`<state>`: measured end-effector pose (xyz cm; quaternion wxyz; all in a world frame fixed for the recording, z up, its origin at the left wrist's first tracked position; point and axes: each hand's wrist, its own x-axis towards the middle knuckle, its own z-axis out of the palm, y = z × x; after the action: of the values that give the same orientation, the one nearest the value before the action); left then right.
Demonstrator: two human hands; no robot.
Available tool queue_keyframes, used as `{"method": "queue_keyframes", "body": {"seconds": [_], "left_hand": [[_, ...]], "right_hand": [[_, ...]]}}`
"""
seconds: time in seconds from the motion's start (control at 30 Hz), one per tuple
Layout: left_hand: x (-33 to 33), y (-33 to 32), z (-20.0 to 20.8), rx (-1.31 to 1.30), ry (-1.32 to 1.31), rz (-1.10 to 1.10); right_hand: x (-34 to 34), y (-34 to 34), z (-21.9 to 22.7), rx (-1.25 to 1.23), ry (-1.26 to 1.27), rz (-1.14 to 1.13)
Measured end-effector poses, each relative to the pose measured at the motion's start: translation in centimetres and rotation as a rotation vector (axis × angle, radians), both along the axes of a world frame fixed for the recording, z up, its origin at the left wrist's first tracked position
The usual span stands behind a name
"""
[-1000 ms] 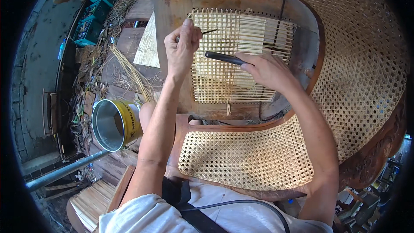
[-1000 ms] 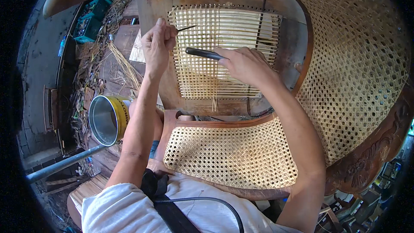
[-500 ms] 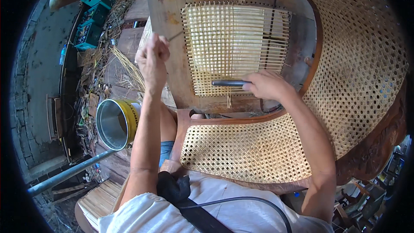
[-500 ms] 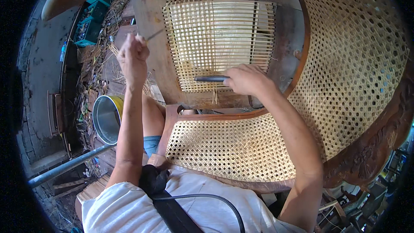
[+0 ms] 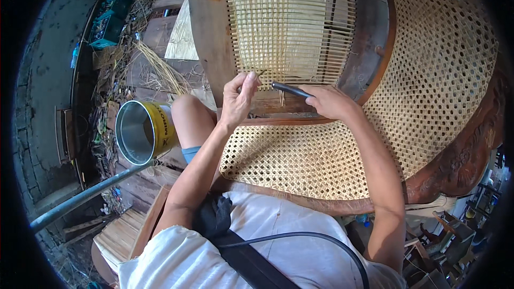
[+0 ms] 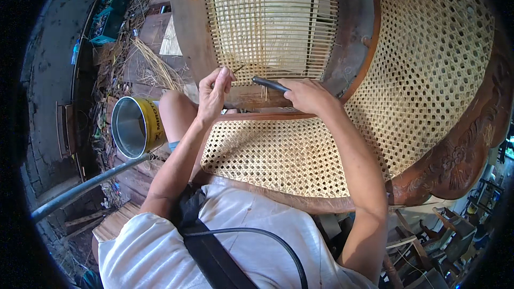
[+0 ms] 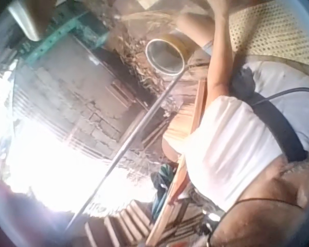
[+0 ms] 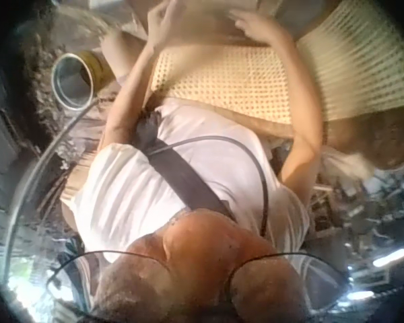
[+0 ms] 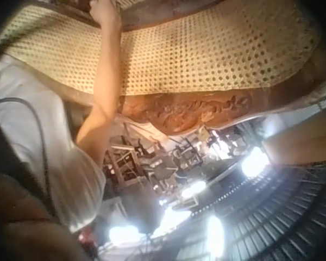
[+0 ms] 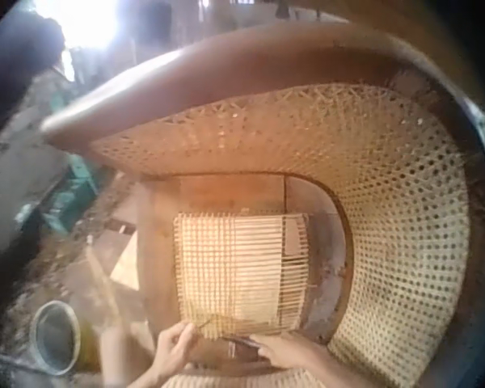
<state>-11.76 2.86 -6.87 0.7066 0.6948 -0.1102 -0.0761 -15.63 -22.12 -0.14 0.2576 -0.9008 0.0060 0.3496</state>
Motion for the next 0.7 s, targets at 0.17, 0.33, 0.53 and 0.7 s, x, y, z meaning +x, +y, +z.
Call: {"method": "queue_keyframes", "body": {"seconds": [0.17,0.33,0.53,0.7], "left_hand": [[-1.6,0.1,-1.2,0.061,0.056,-0.049],[-1.4,-0.5,-1.0,0.092,-0.014,-0.05],[2.4,-2.7,2.0,-0.016,-0.137,-0.021],[5.2,-4.1,2.3,-0.067,-0.159,-0.016]], "right_hand": [[-0.8,-1.1,-2.8,0.007,-0.083,0.081],[-1.0,-1.0,-2.1,0.057,-0.108,-0.079],[-0.4,-0.3,-1.8,0.052,-0.239,-0.147],[1.5,0.9,1.5,-0.015,-0.151,-0.132]]}}
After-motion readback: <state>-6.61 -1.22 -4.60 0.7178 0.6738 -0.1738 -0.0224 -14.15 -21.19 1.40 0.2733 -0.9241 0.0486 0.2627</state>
